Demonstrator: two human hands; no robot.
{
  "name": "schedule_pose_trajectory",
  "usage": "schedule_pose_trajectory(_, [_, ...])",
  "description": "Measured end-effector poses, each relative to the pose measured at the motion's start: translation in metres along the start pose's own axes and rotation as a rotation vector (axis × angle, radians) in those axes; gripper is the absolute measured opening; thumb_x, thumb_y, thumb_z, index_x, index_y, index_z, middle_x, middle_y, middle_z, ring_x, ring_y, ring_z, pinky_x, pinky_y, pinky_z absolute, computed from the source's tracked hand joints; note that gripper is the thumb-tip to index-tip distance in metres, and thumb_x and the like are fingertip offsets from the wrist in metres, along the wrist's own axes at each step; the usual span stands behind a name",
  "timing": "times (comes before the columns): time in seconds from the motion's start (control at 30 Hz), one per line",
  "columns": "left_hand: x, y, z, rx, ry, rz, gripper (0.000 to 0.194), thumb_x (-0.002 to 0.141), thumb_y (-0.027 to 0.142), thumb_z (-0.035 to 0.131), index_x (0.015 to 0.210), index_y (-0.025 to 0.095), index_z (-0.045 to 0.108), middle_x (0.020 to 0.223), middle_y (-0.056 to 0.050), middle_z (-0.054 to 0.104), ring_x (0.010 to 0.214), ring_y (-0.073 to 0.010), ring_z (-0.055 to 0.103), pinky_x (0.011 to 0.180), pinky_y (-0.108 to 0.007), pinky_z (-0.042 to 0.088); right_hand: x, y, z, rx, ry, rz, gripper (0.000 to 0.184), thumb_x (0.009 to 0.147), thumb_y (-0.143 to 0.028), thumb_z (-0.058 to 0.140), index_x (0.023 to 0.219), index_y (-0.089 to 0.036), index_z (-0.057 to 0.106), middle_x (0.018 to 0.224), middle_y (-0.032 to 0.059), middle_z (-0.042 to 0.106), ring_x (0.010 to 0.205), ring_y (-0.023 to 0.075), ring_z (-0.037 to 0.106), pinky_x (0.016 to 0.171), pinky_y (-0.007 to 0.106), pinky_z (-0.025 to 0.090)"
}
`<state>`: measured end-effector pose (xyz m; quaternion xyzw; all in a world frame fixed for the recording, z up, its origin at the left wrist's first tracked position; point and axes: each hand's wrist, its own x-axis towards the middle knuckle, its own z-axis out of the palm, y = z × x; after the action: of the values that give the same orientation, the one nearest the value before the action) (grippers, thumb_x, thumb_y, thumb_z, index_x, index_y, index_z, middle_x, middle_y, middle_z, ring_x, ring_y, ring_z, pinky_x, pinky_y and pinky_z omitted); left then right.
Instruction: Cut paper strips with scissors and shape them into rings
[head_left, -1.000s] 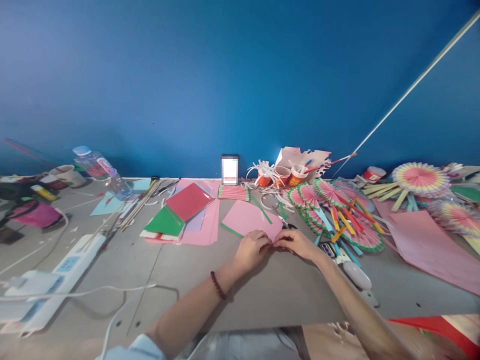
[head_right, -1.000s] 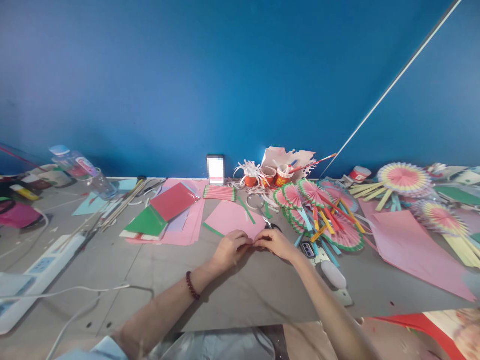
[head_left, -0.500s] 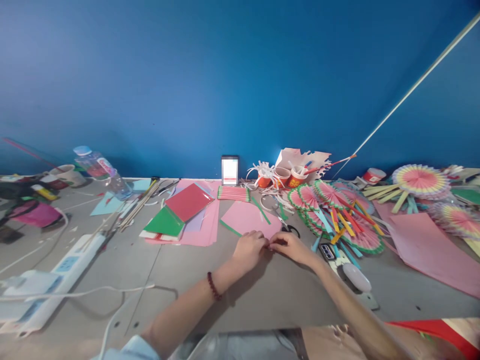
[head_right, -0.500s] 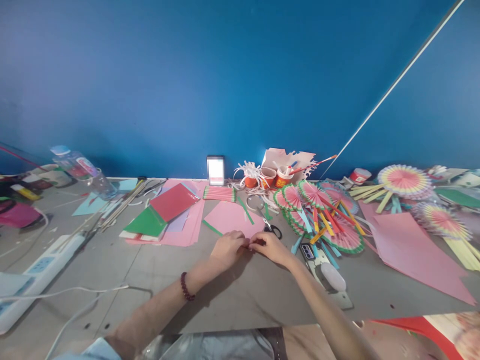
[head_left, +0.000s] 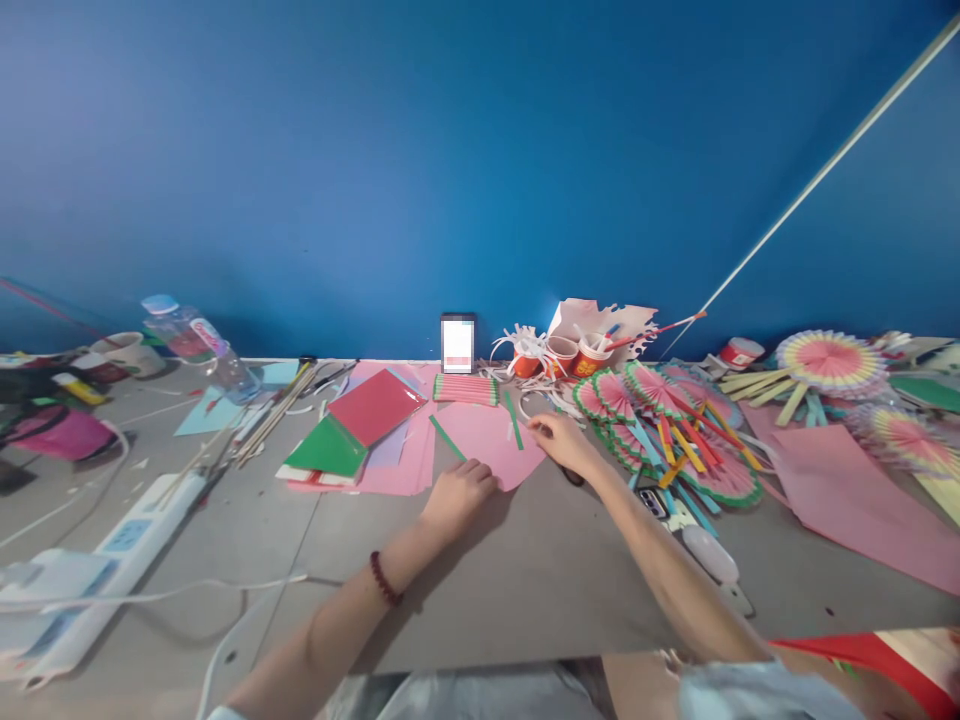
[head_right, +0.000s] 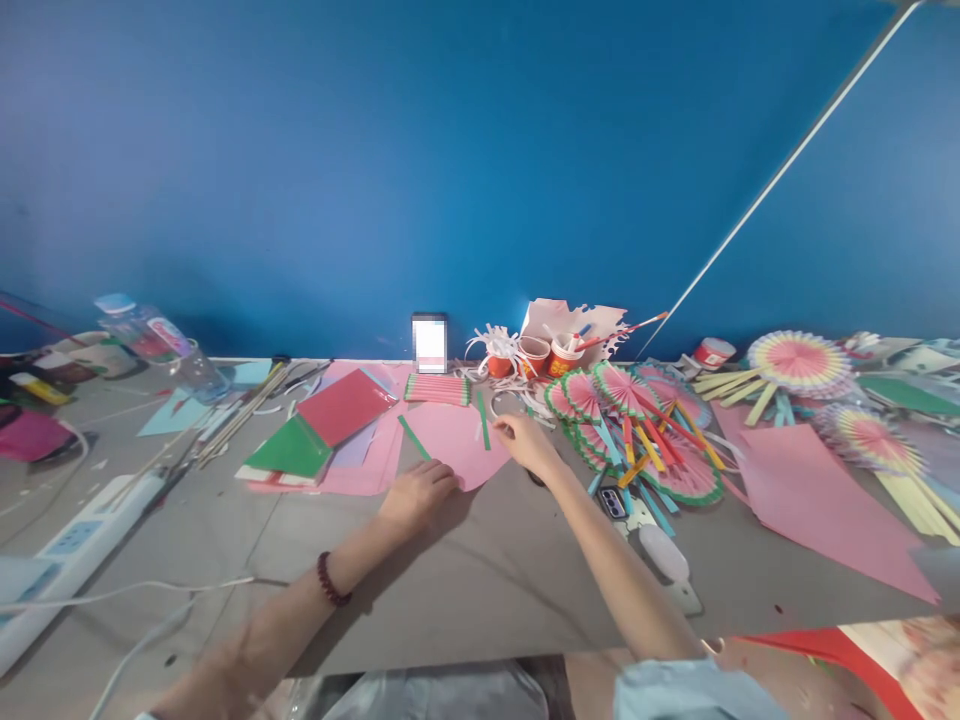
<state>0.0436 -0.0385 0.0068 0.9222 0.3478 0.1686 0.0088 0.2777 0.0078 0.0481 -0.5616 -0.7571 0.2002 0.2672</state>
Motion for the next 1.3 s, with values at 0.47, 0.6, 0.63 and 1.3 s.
schedule_pose_trajectory(0.47, [0.002, 0.002, -0.013, -0.232, 0.022, -0.042, 0.018, 0.086, 0.038, 0.057, 0.086, 0.022, 0.065, 0.085, -0.002, 0.064, 0.084, -0.0165, 0.059, 0.072, -0.027, 0.044, 0.020, 0.032, 0.012, -0.118, 0.226, 0.119, 0.011, 0.078, -0.021, 0.056, 0.076, -0.018, 0.066, 0.087, 0.0069, 0.062, 0.081, 0.0190, 0.057, 0.074, 0.030, 0.046])
schedule_pose_trajectory(0.6, [0.002, 0.003, -0.012, -0.245, 0.029, -0.075, 0.012, 0.086, 0.028, 0.056, 0.086, 0.022, 0.066, 0.085, -0.002, 0.066, 0.084, -0.0165, 0.060, 0.072, -0.026, 0.045, 0.021, 0.034, 0.003, -0.041, 0.304, 0.074, 0.018, 0.079, -0.033, 0.054, 0.078, -0.018, 0.065, 0.095, 0.0098, 0.062, 0.089, 0.0220, 0.057, 0.073, 0.032, 0.047])
schedule_pose_trajectory(0.63, [0.002, 0.004, -0.012, -0.247, 0.032, -0.083, 0.012, 0.086, 0.026, 0.055, 0.086, 0.022, 0.066, 0.085, -0.002, 0.066, 0.084, -0.0167, 0.060, 0.073, -0.027, 0.045, 0.021, 0.034, 0.002, 0.003, 0.325, 0.050, 0.020, 0.079, -0.035, 0.053, 0.078, -0.018, 0.064, 0.097, 0.0103, 0.061, 0.092, 0.0228, 0.057, 0.073, 0.032, 0.047])
schedule_pose_trajectory(1.3, [-0.002, 0.011, -0.018, -0.593, 0.439, -0.235, 0.028, 0.087, 0.031, 0.055, 0.114, 0.024, 0.059, 0.108, -0.008, 0.068, 0.102, -0.0246, 0.062, 0.091, -0.039, 0.050, -0.043, -0.072, 0.045, 0.935, 0.047, 0.206, 0.031, 0.072, -0.047, 0.066, 0.080, -0.019, 0.056, 0.071, 0.0012, 0.062, 0.063, 0.0147, 0.061, 0.062, 0.028, 0.052])
